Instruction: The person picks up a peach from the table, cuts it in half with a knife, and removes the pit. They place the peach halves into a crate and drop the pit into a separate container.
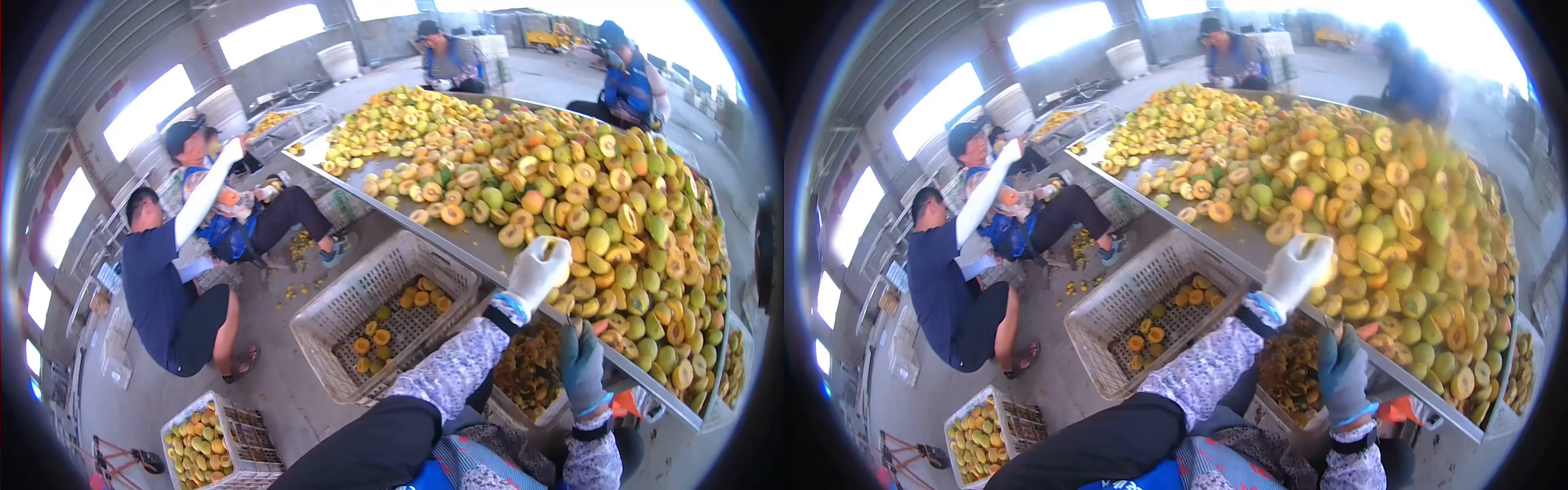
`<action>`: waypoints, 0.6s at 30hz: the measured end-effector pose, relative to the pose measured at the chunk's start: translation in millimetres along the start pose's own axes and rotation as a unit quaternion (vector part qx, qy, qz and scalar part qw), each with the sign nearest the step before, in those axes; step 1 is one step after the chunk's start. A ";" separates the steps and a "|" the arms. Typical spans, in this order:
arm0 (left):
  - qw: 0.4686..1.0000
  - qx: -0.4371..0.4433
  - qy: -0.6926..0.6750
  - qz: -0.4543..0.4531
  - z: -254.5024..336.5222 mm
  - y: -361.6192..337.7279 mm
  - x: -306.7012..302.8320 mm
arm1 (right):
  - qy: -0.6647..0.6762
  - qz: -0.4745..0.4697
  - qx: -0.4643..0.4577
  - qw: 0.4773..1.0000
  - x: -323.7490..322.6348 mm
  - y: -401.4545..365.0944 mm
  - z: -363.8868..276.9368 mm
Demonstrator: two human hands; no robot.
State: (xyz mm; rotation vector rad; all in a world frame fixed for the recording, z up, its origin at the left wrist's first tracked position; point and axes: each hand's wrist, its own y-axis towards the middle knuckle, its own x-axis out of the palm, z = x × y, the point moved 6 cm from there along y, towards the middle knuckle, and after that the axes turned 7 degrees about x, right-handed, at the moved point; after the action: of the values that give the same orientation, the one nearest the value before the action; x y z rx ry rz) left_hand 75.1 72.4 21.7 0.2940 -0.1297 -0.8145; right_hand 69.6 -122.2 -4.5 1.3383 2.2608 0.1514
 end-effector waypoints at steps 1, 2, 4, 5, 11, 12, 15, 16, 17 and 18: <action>0.995 -0.044 -0.078 -0.039 -10.7 -5.2 6.7 | 0.046 -0.012 0.019 0.999 2.8 2.8 3.3; 0.991 -0.007 -0.118 -0.058 -14.2 -10.2 11.6 | 0.043 -0.029 0.031 0.998 3.9 5.9 7.0; 0.941 -0.034 -0.296 -0.160 -3.9 -29.9 25.7 | 0.103 -0.022 0.044 0.993 7.6 7.9 16.2; 0.918 -0.030 -0.351 -0.183 -1.9 -38.5 31.4 | 0.039 0.007 0.021 0.999 0.7 8.8 8.6; 0.947 0.079 -0.274 -0.146 1.7 -45.4 31.1 | -0.015 0.007 0.039 0.999 -7.0 10.2 7.1; 0.955 0.087 -0.251 -0.134 -1.1 -45.2 30.5 | -0.037 0.005 0.029 0.999 -5.6 10.0 6.5; 0.962 0.019 -0.242 -0.126 -22.4 -40.0 29.0 | -0.066 -0.008 0.038 0.997 -1.8 10.4 3.5; 0.967 0.044 -0.217 -0.123 -19.6 -42.6 29.0 | -0.069 -0.010 0.032 0.997 0.2 10.3 5.8; 0.972 0.069 -0.192 -0.119 -14.8 -45.4 29.1 | -0.068 -0.014 0.032 0.997 3.0 9.7 8.5; 0.963 0.053 -0.232 -0.125 -15.9 -47.0 31.2 | -0.068 -0.017 0.030 0.997 5.3 9.8 10.7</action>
State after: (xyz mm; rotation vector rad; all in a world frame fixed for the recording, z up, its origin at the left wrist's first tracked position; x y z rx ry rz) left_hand 67.3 22.4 -7.8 0.2181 -0.5860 -1.1203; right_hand 80.4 -114.4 -12.4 1.2987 2.1868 -0.0189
